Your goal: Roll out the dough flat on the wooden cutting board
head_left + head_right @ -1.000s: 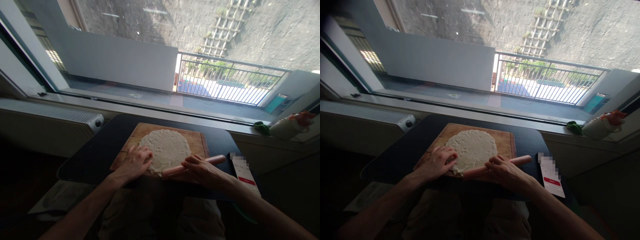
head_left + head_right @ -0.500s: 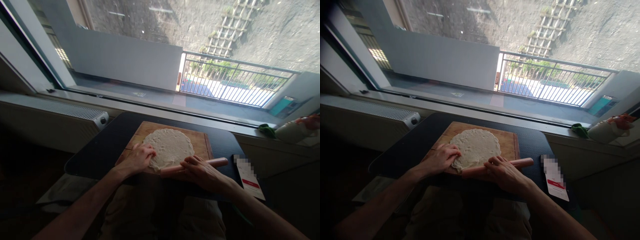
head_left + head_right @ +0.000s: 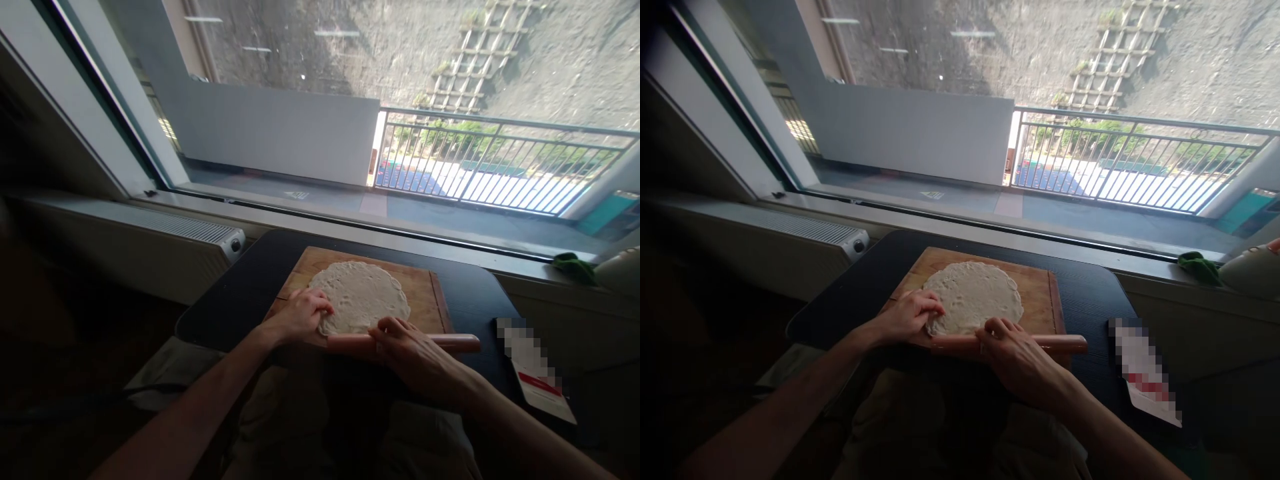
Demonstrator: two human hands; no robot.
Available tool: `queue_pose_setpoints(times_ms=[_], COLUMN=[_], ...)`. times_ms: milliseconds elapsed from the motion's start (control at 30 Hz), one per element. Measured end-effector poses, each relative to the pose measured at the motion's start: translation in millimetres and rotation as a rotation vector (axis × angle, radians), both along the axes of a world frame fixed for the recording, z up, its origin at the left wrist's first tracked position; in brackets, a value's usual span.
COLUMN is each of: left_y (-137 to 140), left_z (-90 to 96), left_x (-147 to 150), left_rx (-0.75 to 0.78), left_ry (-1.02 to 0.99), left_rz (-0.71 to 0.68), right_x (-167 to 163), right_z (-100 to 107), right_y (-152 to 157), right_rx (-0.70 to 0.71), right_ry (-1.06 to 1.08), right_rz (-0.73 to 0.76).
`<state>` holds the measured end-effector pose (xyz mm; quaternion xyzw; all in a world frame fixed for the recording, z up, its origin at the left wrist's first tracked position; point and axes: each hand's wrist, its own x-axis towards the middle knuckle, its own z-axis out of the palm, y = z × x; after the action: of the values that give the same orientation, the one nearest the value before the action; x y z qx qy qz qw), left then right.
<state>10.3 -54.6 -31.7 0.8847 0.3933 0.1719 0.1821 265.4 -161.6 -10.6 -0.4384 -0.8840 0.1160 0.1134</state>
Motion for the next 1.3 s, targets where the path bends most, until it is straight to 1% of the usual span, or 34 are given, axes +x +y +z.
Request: queue_pose_setpoints(times_ms=[100, 233, 433, 533, 667, 767, 833, 933, 1000, 1067, 1100, 1133, 1233, 1300], left_y=[1, 4, 9, 9, 7, 3, -2, -12, -17, -20, -21, -22, -26, -28], left_z=[0.8, 0.2, -5.2, -5.3, -3.2, 0.5, 3.8, 6.8, 6.0, 3.6, 2.4, 1.2, -3.5, -9.4], left_x=[0, 2, 3, 2, 1, 4, 8, 14, 18, 21, 24, 26, 38, 52], left_rx=[-0.035, -0.042, -0.06, -0.062, -0.055, -0.023, 0.025, 0.11, 0.151, 0.177, 0.19, 0.203, 0.248, 0.266], left_ry=[-0.005, -0.01, -0.021, -0.013, 0.01, 0.026, 0.062, 0.099, 0.086, 0.07, 0.067, 0.067, 0.063, 0.058], left_rz=[0.009, 0.033, 0.028, 0.04, 0.013, 0.026, 0.042, 0.029, 0.032, 0.049, 0.056, 0.061, 0.098, 0.11], right_x=[-5, -8, -5, 2, 22, 37, 45, 55, 60, 66, 69, 73, 86, 88], right_z=[-5, -8, -5, -1, 5, 1, -4, -9, -7, 0, 5, 10, 21, 19], right_y=[-2, -3, 0, 1, -3, -3, -2, 1, 3, 7, 10, 13, 27, 37], right_rx=[0.002, 0.0, -0.015, -0.003, 0.0, -0.004, 0.028, 0.062, 0.039, 0.028, 0.04, 0.063, 0.131, 0.106], right_ry=[-0.013, -0.021, -0.017, 0.013, -0.004, -0.037, -0.03, -0.042, -0.082, -0.131, -0.151, -0.17, -0.228, -0.272], right_rz=[-0.024, -0.055, -0.02, -0.027, -0.029, -0.014, -0.041, -0.077, -0.047, -0.042, -0.08, -0.15, -0.47, -0.662])
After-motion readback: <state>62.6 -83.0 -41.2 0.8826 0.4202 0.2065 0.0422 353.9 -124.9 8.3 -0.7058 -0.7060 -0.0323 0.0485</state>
